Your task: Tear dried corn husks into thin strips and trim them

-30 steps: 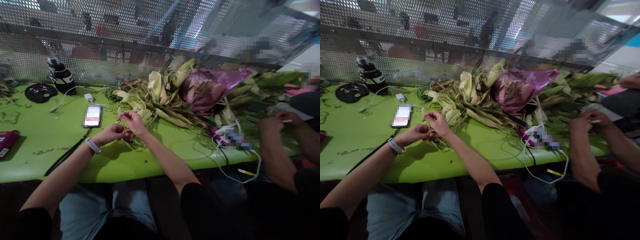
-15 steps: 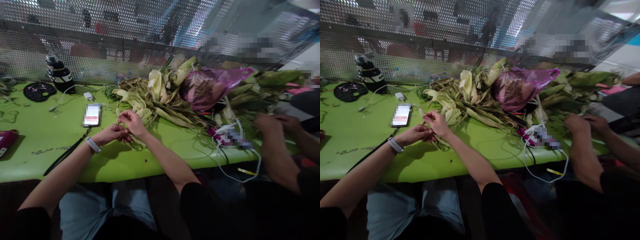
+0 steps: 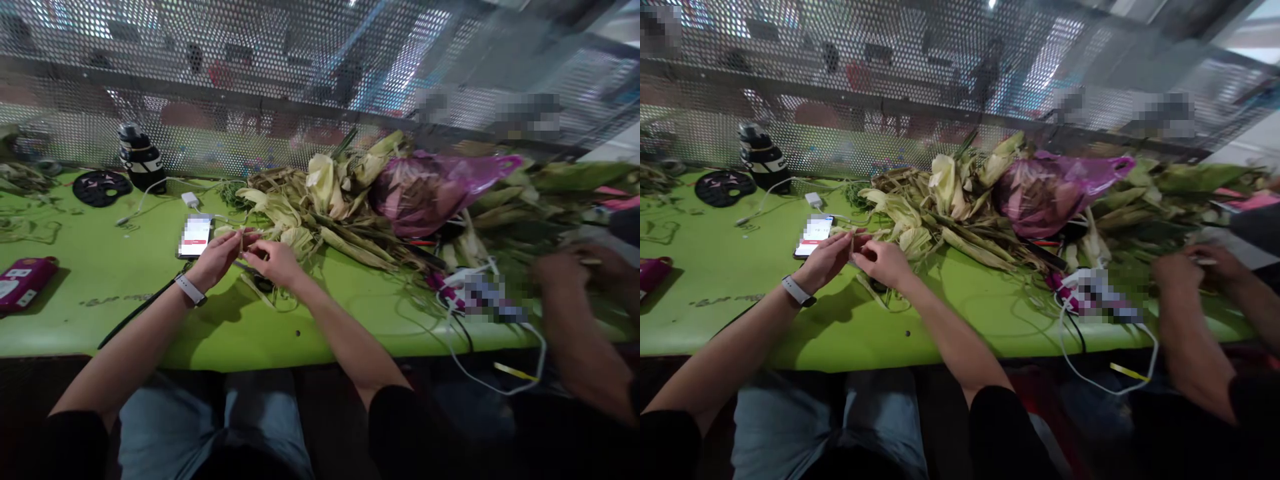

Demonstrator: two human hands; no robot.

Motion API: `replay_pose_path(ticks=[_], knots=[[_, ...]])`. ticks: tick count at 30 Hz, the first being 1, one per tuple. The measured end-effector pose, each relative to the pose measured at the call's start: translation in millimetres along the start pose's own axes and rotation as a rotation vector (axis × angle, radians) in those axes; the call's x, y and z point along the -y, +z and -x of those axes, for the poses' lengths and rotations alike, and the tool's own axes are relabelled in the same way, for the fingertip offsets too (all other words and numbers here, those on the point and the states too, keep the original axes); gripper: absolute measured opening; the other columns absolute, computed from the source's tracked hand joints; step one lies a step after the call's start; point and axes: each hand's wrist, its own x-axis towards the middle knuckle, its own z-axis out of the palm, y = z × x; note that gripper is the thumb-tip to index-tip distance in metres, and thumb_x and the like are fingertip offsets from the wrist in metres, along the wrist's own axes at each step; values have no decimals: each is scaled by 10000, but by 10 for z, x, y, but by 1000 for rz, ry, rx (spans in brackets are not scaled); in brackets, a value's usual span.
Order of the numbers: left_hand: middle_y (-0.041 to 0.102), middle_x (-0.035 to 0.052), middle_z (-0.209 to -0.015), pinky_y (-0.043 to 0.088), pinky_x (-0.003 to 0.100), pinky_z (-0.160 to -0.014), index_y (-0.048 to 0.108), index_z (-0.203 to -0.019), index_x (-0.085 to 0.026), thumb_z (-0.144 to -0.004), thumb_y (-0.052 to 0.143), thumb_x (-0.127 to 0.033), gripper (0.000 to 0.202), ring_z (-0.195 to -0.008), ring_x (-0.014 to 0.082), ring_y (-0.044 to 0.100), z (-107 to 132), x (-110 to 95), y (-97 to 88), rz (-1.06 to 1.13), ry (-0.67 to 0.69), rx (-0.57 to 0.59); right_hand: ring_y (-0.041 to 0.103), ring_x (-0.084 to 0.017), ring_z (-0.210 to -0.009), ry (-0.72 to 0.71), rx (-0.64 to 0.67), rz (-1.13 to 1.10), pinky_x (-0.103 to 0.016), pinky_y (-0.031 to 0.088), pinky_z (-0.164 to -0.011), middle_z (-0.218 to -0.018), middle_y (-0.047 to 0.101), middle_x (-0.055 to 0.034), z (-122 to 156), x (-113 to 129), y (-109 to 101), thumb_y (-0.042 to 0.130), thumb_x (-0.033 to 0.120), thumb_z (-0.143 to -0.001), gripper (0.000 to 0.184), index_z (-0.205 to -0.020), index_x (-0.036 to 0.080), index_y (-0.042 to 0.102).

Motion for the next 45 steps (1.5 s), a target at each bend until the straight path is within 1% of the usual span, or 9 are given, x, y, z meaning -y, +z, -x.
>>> replay_pose_path(ticks=[5,16,18,22,24,28,31,35,45], knots=[[723,117,-1037,492,290,-880,690,-1036,-125,-815,697,-332,303,-938,162,668,27,7,43,-41,3,-24,507,-115,-620,-34,77,-139,-255,385,-614,-709,636,-15,-39,-117,203,598,426,-830,282,-771,154,647],[729,100,-906,505,271,-777,694,-953,-112,-794,718,-293,243,-858,154,669,21,-43,42,-1,-29,-90,480,-102,-594,-36,287,-255,-246,380,-595,-670,599,3,-40,-79,46,602,424,-822,280,-733,159,612],[723,90,-898,508,264,-750,692,-980,-119,-808,706,-291,244,-824,146,664,24,-63,22,7,-38,-78,479,-106,-592,-44,200,-236,-251,379,-588,-675,597,1,-21,-38,13,624,436,-809,283,-729,165,621],[694,78,-876,528,302,-774,684,-1009,-127,-869,628,-376,291,-820,151,651,29,-98,-14,9,-84,-40,448,-111,-559,-18,-140,-223,-254,358,-530,-651,544,5,-6,-5,-100,567,434,-854,269,-754,187,599],[674,74,-847,524,282,-706,678,-991,-127,-890,580,-434,338,-782,143,637,36,-106,-16,2,-136,-47,455,-106,-574,-17,-238,-167,-253,376,-535,-761,587,-17,-26,-29,-137,564,407,-856,226,-820,189,611],[624,16,-788,425,193,-560,643,-931,-144,-819,692,-355,244,-638,72,556,49,-98,-1,-82,-104,-74,475,-82,-556,58,-13,-153,-248,412,-515,-1017,645,-59,-82,-109,-103,596,372,-828,272,-1023,186,635],[637,5,-830,417,193,-594,617,-945,-154,-760,750,-292,266,-658,66,549,38,-64,7,-222,-1,-26,507,-91,-536,136,123,-249,-241,425,-494,-874,670,-32,-98,-150,-43,597,338,-819,255,-1014,175,625],[640,7,-786,428,229,-637,598,-899,-153,-791,703,-331,233,-691,98,565,5,-30,5,-428,94,-30,515,-99,-546,65,119,-192,-242,421,-542,-701,637,-4,-91,-176,-32,577,345,-840,192,-870,164,634],[623,26,-722,410,257,-613,583,-814,-145,-848,609,-272,134,-647,118,533,4,-97,-3,-686,174,-109,522,-112,-609,34,197,-137,-256,398,-607,-718,632,-4,-66,-91,-109,567,334,-856,195,-883,151,629]])
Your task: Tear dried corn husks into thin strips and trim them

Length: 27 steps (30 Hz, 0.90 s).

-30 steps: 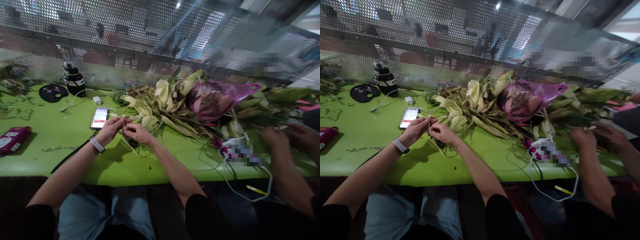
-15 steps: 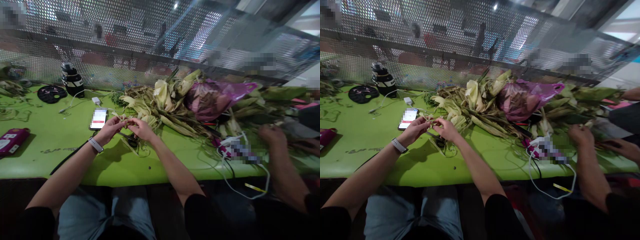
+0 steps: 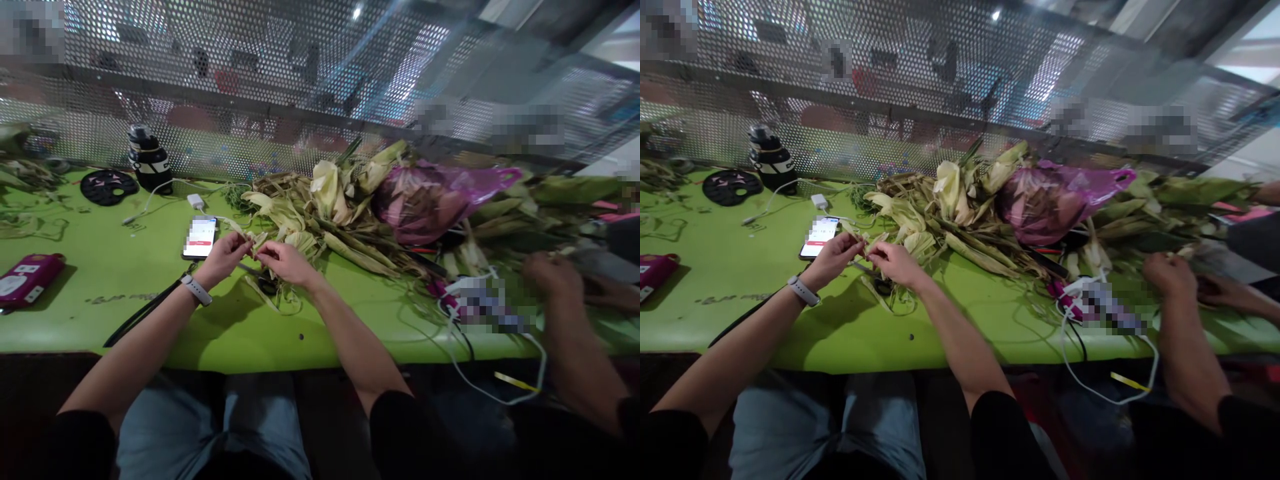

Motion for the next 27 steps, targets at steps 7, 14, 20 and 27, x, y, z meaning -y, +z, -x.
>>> replay_pose_path(ticks=[7,14,20,27], knots=[[613,25,-731,421,265,-637,584,-837,-151,-843,621,-284,139,-669,129,551,-22,71,-2,6,27,-20,537,-113,-624,24,54,-33,-260,412,-627,-715,633,-8,34,85,-25,573,297,-855,164,-880,145,629],[594,8,-722,366,234,-562,594,-842,-153,-868,610,-329,179,-606,95,489,-18,20,-53,76,35,87,490,-82,-522,178,31,-226,-227,381,-495,-720,638,-11,25,144,-62,639,337,-811,196,-847,146,650],[617,24,-744,388,233,-593,621,-843,-154,-874,612,-397,245,-637,99,514,25,-17,-50,165,-34,251,394,-27,-433,326,-247,-766,-184,223,-371,-702,596,18,-122,-48,56,674,523,-745,368,-775,160,622],[636,28,-755,389,220,-587,641,-876,-148,-856,611,-477,331,-631,97,530,22,44,-33,341,-182,220,405,-21,-420,348,-323,-995,-164,168,-349,-570,517,94,-151,-68,107,813,303,-605,322,-720,182,538]])
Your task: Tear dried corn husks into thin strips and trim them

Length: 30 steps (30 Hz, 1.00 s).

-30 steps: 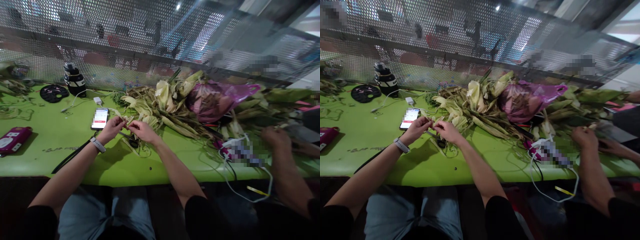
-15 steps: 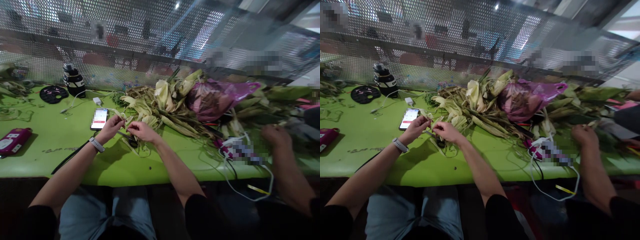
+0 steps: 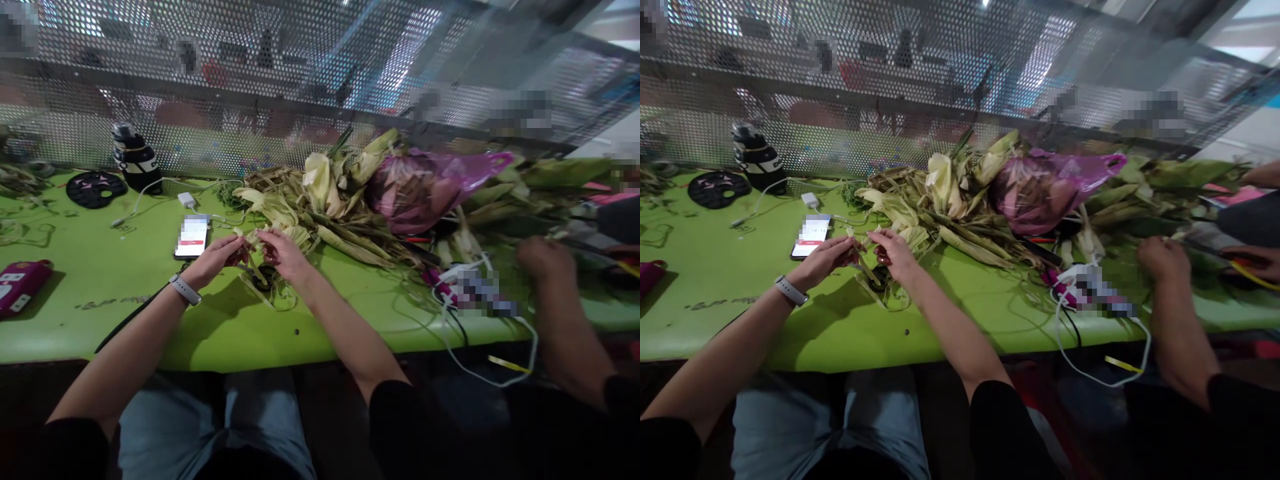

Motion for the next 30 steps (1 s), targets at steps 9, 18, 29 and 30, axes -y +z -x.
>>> replay_pose_path(ticks=[9,18,29,30], knots=[[593,0,-684,428,242,-623,640,-805,-144,-780,690,-460,321,-628,106,521,5,-83,27,-249,90,80,533,-52,-479,0,107,-177,-158,380,-427,-607,609,52,38,-23,67,692,292,-792,201,-743,181,531],[621,11,-691,453,260,-625,626,-819,-145,-822,633,-412,266,-627,117,548,11,-81,27,-414,65,182,466,-67,-428,-96,127,177,-214,363,-435,-590,586,50,17,16,-38,701,443,-755,280,-728,191,580],[632,22,-684,454,286,-631,621,-758,-147,-824,635,-407,268,-621,129,557,6,9,102,-453,23,226,615,-139,-860,-297,115,293,-297,442,-882,-810,689,-20,-2,-117,18,746,444,-699,250,-738,197,728],[640,25,-689,459,288,-641,622,-760,-149,-823,640,-412,271,-628,131,567,5,22,105,-421,25,230,611,-129,-852,-331,85,277,-288,442,-886,-807,682,-16,-4,-130,25,748,422,-700,223,-718,201,724]])
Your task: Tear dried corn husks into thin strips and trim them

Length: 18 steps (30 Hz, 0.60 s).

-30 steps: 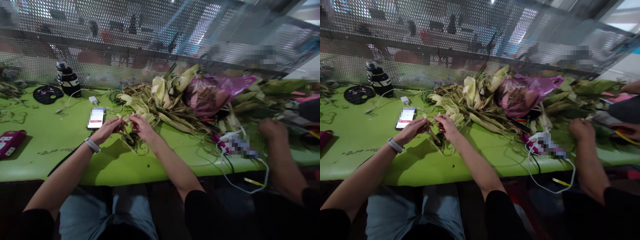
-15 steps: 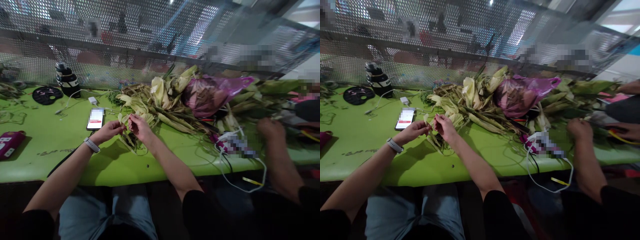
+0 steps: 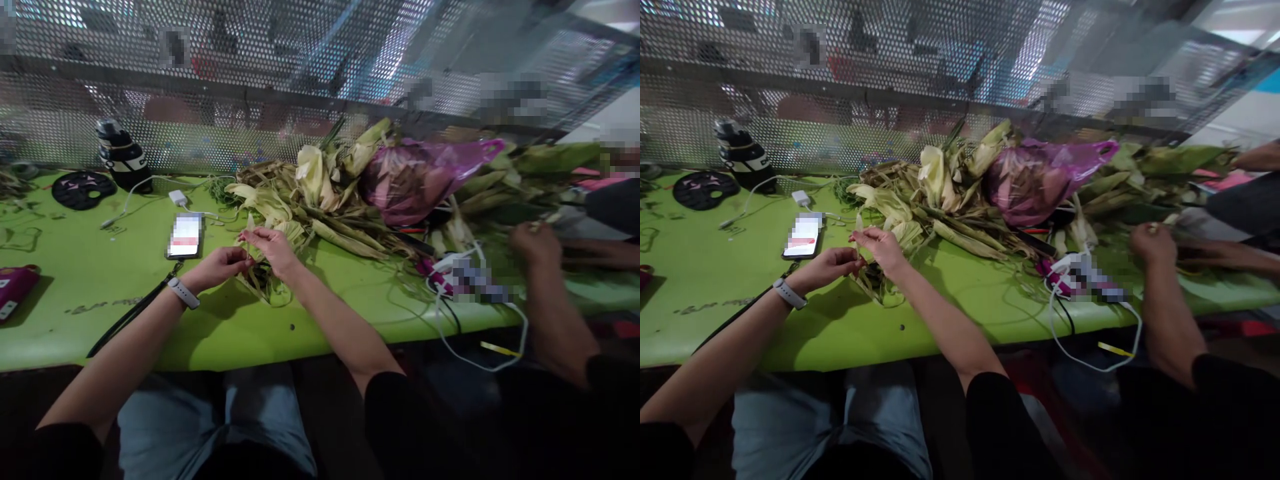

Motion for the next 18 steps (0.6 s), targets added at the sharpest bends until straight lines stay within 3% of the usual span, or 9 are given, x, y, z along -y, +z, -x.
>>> replay_pose_path(ticks=[4,8,10,12,16,18], knots=[[680,44,-703,461,275,-634,650,-758,-147,-796,683,-435,292,-622,132,591,-10,54,39,111,-9,27,595,-120,-825,-28,-57,20,-262,453,-843,-774,647,-7,-23,-6,-6,734,399,-718,201,-673,206,701],[732,98,-839,499,298,-715,695,-902,-130,-815,667,-469,351,-730,160,656,-16,96,47,353,-77,-66,582,-140,-838,8,-83,113,-254,452,-757,-802,651,-13,-34,107,-95,729,457,-717,259,-747,205,675],[735,121,-913,511,337,-815,693,-1001,-121,-842,642,-466,383,-839,188,681,-16,103,23,526,-102,-114,562,-145,-877,-116,-198,236,-244,439,-749,-853,640,-10,3,208,-141,727,462,-724,261,-791,220,658],[730,128,-965,498,355,-898,688,-1041,-117,-860,635,-427,363,-925,197,680,-15,99,-13,637,-92,-164,533,-142,-792,-226,-253,349,-247,416,-708,-783,605,-6,67,291,-155,670,465,-782,254,-739,219,629],[723,91,-987,491,287,-891,699,-952,-133,-841,676,-321,218,-894,140,669,-15,84,-50,696,19,-310,418,-119,-554,-113,51,608,-264,313,-564,-556,506,13,183,252,-50,602,445,-832,346,-591,197,602],[723,80,-960,499,268,-842,691,-919,-139,-816,703,-306,196,-877,136,668,-17,84,-40,696,44,-354,416,-114,-536,-81,118,686,-266,309,-561,-554,520,11,196,135,38,626,439,-812,335,-587,191,611]])
